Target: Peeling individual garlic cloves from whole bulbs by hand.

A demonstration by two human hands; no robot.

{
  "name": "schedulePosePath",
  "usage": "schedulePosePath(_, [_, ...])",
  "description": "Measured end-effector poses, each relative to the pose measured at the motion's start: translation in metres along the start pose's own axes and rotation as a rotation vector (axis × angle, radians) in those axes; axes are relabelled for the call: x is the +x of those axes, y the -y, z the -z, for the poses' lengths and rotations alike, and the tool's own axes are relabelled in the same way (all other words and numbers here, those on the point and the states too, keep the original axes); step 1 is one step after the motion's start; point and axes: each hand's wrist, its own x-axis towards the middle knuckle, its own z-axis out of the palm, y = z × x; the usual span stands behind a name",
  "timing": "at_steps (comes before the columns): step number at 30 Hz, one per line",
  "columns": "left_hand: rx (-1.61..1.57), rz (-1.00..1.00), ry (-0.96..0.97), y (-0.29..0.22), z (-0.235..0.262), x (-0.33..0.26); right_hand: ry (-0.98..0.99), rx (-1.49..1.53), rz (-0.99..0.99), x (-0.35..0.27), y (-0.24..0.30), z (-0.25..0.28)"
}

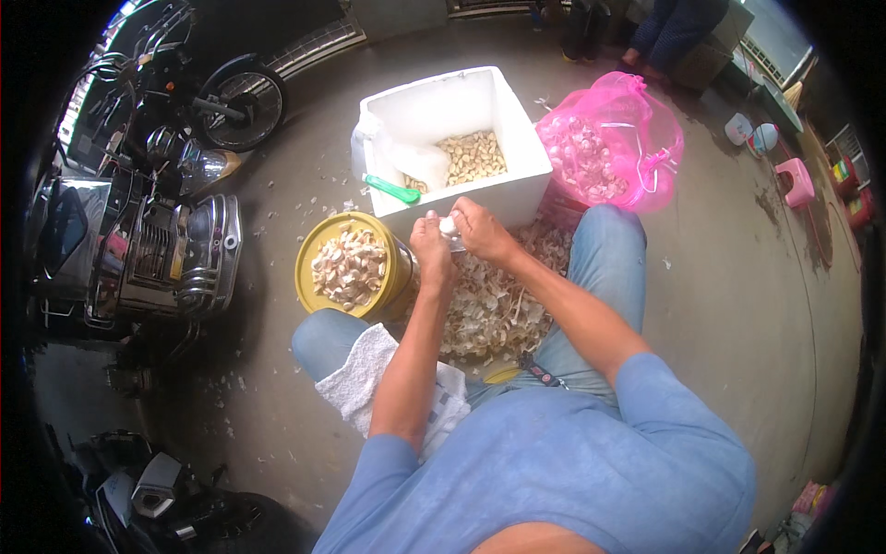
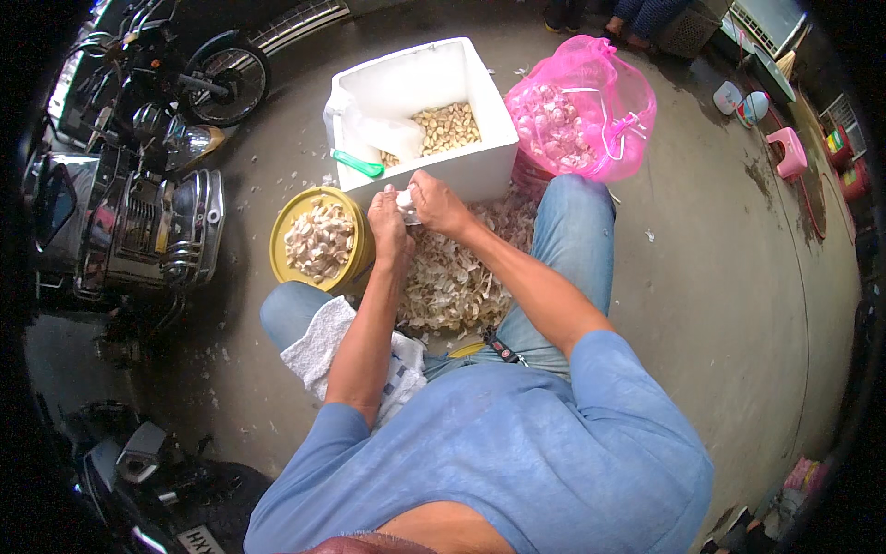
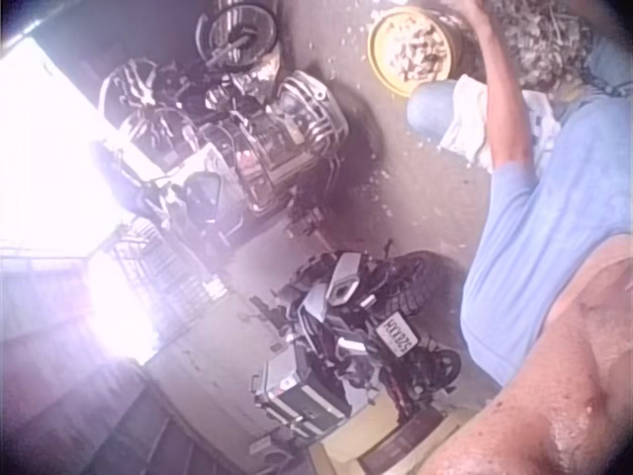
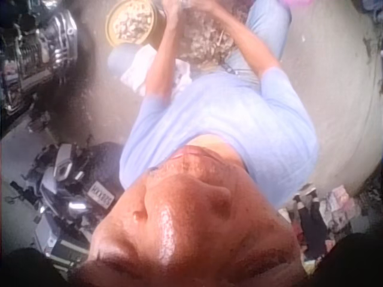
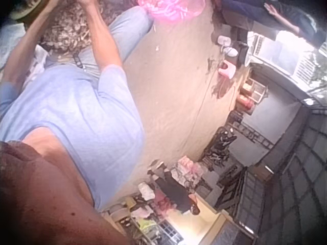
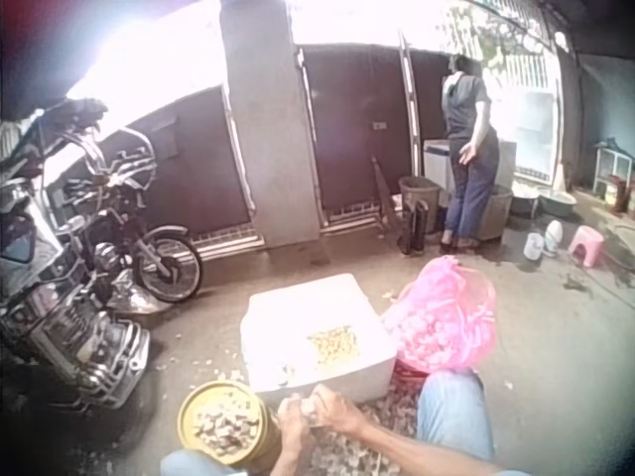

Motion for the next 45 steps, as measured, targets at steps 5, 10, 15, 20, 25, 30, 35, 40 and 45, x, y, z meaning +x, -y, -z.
schedulePosePath(5, [0.003, -0.013, 0.024, -0.004, 0.010, 0.005, -0.003, 0.378, -0.204, 0.000, -0.002, -0.004])
schedulePosePath(10, [-0.044, 0.067, 0.097, -0.005, -0.009, -0.005, 0.031, 0.327, -0.170, -0.002, -0.003, 0.001])
schedulePosePath(15, [-0.034, 0.017, 0.029, 0.005, 0.005, 0.008, -0.079, 0.139, 0.039, 0.005, -0.011, -0.011])
schedulePosePath(20, [-0.045, 0.021, 0.086, -0.012, -0.004, -0.006, -0.002, 0.498, -0.331, -0.002, -0.004, 0.001])
schedulePosePath(25, [0.222, -0.145, 0.133, -0.010, 0.003, 0.001, -0.086, 0.195, -0.108, 0.006, -0.027, 0.001])
schedulePosePath(30, [0.354, -0.205, 0.118, -0.014, 0.004, -0.002, -0.082, 0.214, -0.146, 0.008, -0.017, 0.015])
schedulePosePath(35, [0.543, -0.505, 0.092, -0.013, -0.005, -0.006, 0.018, 0.272, -0.100, 0.003, -0.009, -0.001])
schedulePosePath(40, [0.393, -0.007, 0.023, -0.001, 0.013, -0.004, -0.095, 0.184, -0.006, 0.005, -0.011, -0.007])
schedulePosePath(45, [0.184, 0.092, 0.076, 0.010, 0.010, 0.000, -0.070, 0.197, -0.032, 0.003, -0.014, 0.004])
